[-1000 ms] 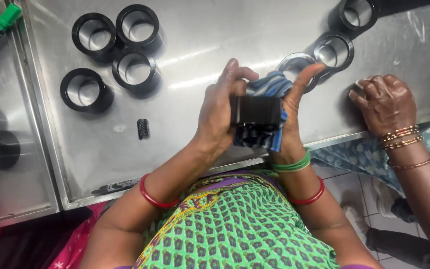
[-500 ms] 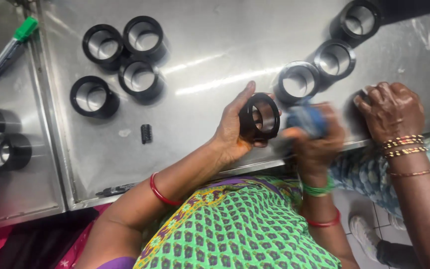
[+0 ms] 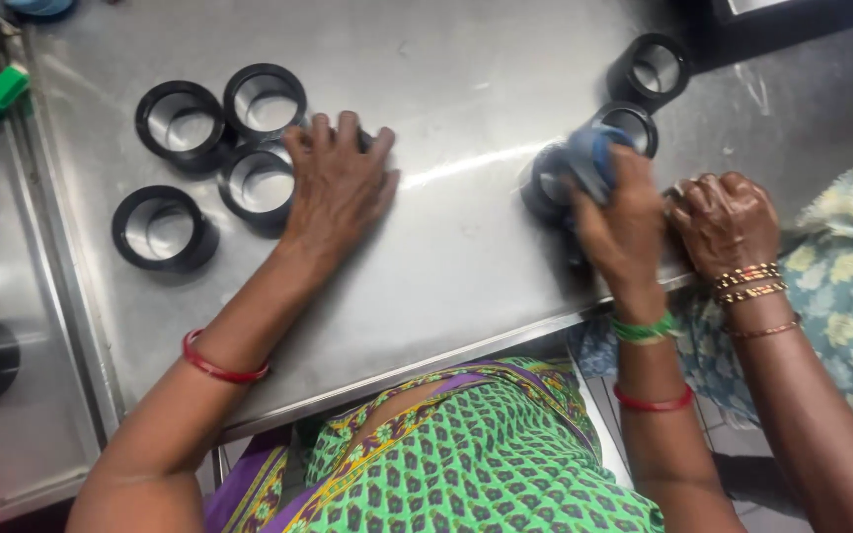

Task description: Cleaning and inspecting cylindrical metal components on a workbench.

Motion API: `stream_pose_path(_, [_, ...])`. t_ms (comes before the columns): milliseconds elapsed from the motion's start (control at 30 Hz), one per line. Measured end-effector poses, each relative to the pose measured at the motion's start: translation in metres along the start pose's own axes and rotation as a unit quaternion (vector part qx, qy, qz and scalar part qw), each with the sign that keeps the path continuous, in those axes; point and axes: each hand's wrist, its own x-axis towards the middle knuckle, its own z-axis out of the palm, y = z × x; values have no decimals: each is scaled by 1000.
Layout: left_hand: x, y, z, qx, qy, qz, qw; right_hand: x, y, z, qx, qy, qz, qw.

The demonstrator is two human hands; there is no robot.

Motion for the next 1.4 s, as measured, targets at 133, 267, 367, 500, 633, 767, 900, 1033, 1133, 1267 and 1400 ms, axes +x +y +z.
stream_pose_path(133, [-10, -9, 7, 93, 26, -21, 995, 1, -1, 2, -22, 47, -45, 998])
stream_pose_path(267, [-11, -5, 3, 65, 74, -21, 995, -6, 17, 39, -65, 36, -45, 996])
stream_pose_path(367, [-7, 23, -22, -85, 67, 19, 994, 1, 2, 14, -69, 15, -4, 997])
stream_pose_path(500, [4, 68, -15, -172, 52, 88, 980, 5, -5, -8, 180, 15, -12, 983])
stream_pose_path(633, [19, 111, 8, -201, 20, 206, 957, 4, -2, -1, 121, 30, -33, 992])
stream_pose_path(767, [26, 131, 25, -158, 0, 265, 951, 1, 1, 10, 53, 17, -29, 998])
stream_pose_path(900, [25, 129, 26, -163, -6, 266, 950, 7, -4, -4, 297, -34, 10, 954])
stream_pose_path(1033, [14, 131, 19, -186, -38, 270, 944, 1, 1, 4, 225, -17, -2, 974])
stream_pose_path(1133, [0, 121, -9, -310, -33, 223, 924, -4, 7, 21, 109, 19, -28, 993])
stream_pose_path(1267, [-11, 94, -36, -355, 88, 80, 927, -7, 9, 28, 9, 15, -26, 1000])
stream_pose_path(1400, [-15, 92, -43, -346, 140, 5, 928, -6, 10, 29, 3, 25, -38, 999])
